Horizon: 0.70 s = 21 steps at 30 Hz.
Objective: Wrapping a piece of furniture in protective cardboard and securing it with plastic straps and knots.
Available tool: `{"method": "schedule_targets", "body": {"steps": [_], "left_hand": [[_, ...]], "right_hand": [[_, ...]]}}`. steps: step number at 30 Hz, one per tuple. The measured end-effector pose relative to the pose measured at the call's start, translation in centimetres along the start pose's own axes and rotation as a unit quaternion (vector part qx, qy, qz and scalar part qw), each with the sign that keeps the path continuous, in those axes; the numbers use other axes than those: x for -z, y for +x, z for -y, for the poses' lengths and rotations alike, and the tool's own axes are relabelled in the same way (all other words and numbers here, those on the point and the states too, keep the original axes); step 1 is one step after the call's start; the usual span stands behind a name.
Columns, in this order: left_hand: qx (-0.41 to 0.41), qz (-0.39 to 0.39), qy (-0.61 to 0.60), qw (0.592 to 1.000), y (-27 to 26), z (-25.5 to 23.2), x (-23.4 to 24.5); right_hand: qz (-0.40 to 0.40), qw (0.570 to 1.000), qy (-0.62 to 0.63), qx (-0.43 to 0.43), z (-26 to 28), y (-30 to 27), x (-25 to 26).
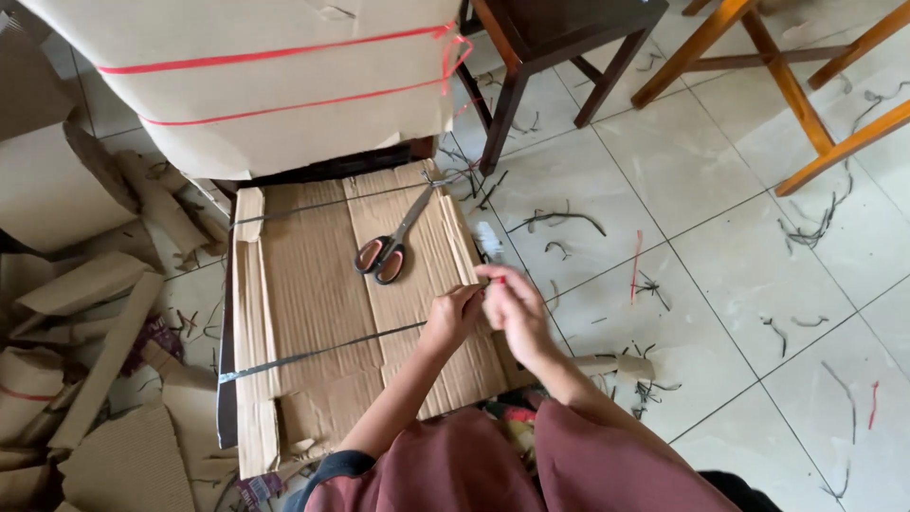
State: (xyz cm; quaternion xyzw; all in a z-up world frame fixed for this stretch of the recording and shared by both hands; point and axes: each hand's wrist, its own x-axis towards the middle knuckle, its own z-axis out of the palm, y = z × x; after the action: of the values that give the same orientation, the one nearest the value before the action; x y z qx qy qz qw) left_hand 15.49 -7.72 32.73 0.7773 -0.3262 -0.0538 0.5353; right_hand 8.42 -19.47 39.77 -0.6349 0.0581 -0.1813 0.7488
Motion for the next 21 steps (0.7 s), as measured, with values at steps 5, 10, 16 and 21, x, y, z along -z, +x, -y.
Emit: {"method": "schedule_targets", "body": {"steps": [5,10,16,21], "left_hand": [[-0.114,-0.016,0.060,0.992,-2.6,1.2,-2.2],[0.000,0.069,-0.223,0.972,-2.5,3.7,-3.8],[-0.189,0.117,-0.037,0.974,-0.6,2.5,-1.0],[-0.158,0.168,-0.015,0.973,1.0,2.6,0.4]], "right_hand": [[0.075,0.994,-0.084,0.013,-2.1,0.2,-2.5],[0.065,0.984,-0.161,0.033,2.0,1.8,-2.3],[0.051,0.947,-0.318,0.000,2.1,0.6,4.3],[0.083,0.980,-0.113,-0.140,-2.8,-1.1,7.4]]}}
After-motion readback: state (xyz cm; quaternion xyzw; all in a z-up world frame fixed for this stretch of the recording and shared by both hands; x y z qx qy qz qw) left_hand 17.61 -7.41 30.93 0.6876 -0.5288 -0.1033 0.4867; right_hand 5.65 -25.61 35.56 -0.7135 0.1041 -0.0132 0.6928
